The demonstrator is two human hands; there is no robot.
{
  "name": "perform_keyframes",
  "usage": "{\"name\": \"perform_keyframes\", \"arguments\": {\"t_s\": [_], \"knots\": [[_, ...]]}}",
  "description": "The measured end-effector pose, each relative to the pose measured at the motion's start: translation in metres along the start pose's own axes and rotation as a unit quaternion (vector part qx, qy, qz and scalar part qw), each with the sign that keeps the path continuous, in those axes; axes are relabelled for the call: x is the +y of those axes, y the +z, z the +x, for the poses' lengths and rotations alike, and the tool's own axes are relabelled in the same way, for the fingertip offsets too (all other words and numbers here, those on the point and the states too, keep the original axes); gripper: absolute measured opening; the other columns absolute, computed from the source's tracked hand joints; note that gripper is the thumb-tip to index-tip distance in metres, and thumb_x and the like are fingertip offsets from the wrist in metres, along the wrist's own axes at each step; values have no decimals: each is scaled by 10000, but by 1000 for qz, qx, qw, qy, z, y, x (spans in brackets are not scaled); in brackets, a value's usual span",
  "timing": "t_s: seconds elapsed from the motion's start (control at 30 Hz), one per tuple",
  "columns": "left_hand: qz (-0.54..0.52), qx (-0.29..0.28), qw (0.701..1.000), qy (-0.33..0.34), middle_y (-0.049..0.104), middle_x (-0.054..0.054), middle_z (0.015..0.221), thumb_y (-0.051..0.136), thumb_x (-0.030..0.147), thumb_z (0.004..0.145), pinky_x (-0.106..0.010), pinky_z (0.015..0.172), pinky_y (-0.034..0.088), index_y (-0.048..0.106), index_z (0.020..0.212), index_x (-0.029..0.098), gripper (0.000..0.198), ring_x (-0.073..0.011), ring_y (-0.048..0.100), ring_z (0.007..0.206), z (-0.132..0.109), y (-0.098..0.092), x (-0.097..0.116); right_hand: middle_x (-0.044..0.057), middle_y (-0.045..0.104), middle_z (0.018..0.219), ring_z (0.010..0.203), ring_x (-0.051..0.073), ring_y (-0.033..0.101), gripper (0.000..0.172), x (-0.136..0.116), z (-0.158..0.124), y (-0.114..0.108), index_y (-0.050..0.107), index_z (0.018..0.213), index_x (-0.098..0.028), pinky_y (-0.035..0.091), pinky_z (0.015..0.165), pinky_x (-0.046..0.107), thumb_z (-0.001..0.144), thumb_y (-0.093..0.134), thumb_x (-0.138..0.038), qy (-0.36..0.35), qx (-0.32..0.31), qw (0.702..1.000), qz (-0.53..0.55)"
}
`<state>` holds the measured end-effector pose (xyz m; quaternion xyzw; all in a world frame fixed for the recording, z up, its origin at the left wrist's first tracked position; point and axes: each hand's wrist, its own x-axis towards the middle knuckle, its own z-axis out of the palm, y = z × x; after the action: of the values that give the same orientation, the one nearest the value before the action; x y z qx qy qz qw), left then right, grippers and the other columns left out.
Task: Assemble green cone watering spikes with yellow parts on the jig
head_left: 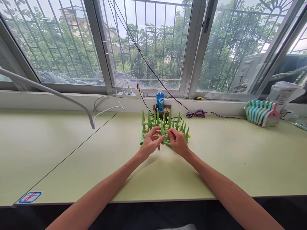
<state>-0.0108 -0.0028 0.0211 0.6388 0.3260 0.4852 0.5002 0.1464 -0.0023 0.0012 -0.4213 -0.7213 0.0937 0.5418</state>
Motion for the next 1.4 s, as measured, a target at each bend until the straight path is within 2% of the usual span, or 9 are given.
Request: {"name": "perform_keyframes", "arguments": {"t_s": [0.1,0.33,0.63,0.8,0.93,1.07,1.2,1.3,1.4], "knots": [[16,-9,1000,19,545,-57,1041,701,397,737,-210,457,504,544,1026,193,387,-84,567,624,0,0,-3,-48,414,554,486,96,350,274,-1,0,0,462,714,-195,293,506,226,949,409,-327,1,-2,1000,3],[73,-25,995,65,556,-59,1033,631,379,785,-183,408,467,587,990,195,278,-117,525,702,0,1,-5,-47,420,552,484,98,344,274,0,-1,0,469,717,-196,290,500,227,948,410,-331,-3,-9,1000,0],[177,17,977,116,540,-62,1007,601,345,807,-185,504,512,595,990,202,233,-150,531,833,4,-3,-19,-49,399,539,474,99,335,285,3,-1,2,478,716,-196,278,487,229,949,403,-342,0,-12,1000,-9],[183,9,976,114,528,-56,967,589,366,818,-184,508,516,594,978,203,229,-153,528,837,3,-1,-16,-47,402,539,474,98,326,301,1,-1,2,478,704,-195,275,485,229,949,399,-350,1,-11,1000,-17],[133,5,987,87,533,-66,991,561,448,833,-188,478,519,572,957,187,289,-162,538,843,0,2,-10,-44,426,540,477,101,350,300,-2,0,0,480,711,-196,298,500,229,948,400,-361,7,-7,1000,-15],[78,15,995,62,531,-52,964,547,504,835,-190,444,508,534,973,184,349,-141,577,766,0,3,-7,-38,449,541,478,107,381,305,-5,0,-1,482,727,-198,319,513,232,953,386,-380,18,1,1000,-15],[57,50,996,39,515,-24,908,493,555,850,-176,347,433,504,976,191,385,-99,576,601,2,2,-7,-34,463,545,481,108,401,299,-6,0,-1,469,729,-200,330,524,232,954,380,-376,22,10,1000,-12],[68,75,994,30,516,2,821,466,578,857,-168,303,364,499,909,188,395,-61,514,465,2,1,-7,-36,462,548,481,107,404,290,-6,-1,-1,467,735,-200,331,529,232,955,384,-371,19,14,1000,-11],[81,73,994,13,521,41,648,469,589,854,-168,291,304,485,864,190,399,-42,413,342,2,1,-6,-35,468,557,487,106,408,292,-5,-1,-1,471,739,-198,333,534,231,957,382,-371,15,14,1000,-12]]}}
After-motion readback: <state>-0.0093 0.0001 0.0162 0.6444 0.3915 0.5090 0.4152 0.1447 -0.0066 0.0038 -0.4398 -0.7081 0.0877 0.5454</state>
